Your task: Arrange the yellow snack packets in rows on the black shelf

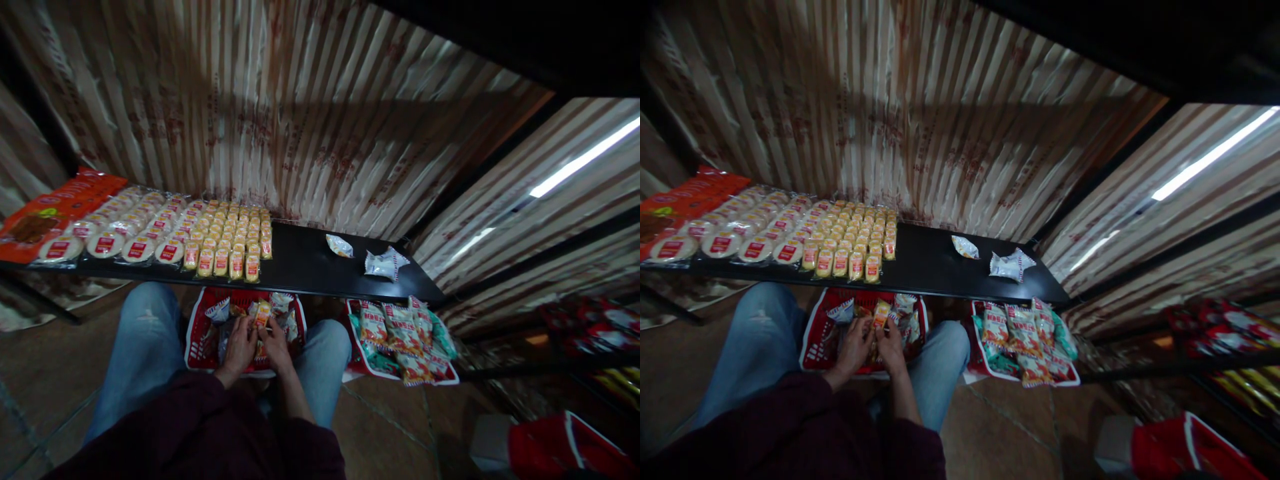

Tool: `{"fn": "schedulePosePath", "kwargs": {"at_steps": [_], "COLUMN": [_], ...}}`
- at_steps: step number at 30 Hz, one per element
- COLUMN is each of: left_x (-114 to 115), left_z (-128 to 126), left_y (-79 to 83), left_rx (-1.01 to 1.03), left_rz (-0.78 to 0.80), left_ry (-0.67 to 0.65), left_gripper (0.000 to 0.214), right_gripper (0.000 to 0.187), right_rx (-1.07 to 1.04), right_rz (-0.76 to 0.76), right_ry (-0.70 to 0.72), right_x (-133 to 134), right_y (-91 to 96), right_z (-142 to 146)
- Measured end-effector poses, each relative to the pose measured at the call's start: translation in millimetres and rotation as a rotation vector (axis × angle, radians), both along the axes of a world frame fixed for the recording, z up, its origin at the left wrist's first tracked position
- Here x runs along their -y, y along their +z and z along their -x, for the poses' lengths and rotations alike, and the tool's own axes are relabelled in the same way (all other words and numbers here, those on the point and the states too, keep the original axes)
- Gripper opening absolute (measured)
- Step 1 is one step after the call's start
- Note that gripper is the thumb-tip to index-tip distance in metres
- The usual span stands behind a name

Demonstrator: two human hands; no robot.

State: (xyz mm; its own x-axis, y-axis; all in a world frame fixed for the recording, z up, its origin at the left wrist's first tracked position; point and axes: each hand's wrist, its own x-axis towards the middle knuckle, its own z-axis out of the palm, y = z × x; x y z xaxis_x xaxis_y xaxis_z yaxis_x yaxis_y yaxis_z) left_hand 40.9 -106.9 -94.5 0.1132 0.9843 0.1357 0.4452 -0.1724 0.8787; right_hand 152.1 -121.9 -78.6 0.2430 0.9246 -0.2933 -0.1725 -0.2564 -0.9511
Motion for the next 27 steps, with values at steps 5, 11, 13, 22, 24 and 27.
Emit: {"fn": "schedulePosePath", "kwargs": {"at_steps": [5, 11, 13, 22, 24, 27], "left_x": [1, -3, -6, -30, -37, -47], "left_z": [-4, -10, -12, -28, -32, -36], "left_y": [10.2, 27.5, 34.0, 63.3, 65.3, 66.3], "left_rx": [0.003, 0.008, 0.008, 0.008, -0.006, -0.016], "left_rz": [-0.049, -0.186, -0.229, -0.299, -0.303, -0.304], "left_ry": [-0.035, -0.034, -0.03, -0.042, -0.032, -0.019], "left_gripper": [0.028, 0.036, 0.037, 0.043, 0.043, 0.044], "right_gripper": [0.028, 0.04, 0.041, 0.045, 0.045, 0.045], "right_rx": [0.159, 0.274, 0.318, 0.441, 0.467, 0.503], "right_rz": [-0.093, -0.236, -0.278, -0.304, -0.295, -0.304], "right_ry": [-0.077, -0.16, -0.169, -0.131, -0.112, -0.1], "right_x": [2, -3, -7, -46, -56, -70], "right_y": [6.6, 16.3, 20.1, 53.4, 58.3, 61.1], "right_z": [-4, -5, -7, -26, -29, -33]}}
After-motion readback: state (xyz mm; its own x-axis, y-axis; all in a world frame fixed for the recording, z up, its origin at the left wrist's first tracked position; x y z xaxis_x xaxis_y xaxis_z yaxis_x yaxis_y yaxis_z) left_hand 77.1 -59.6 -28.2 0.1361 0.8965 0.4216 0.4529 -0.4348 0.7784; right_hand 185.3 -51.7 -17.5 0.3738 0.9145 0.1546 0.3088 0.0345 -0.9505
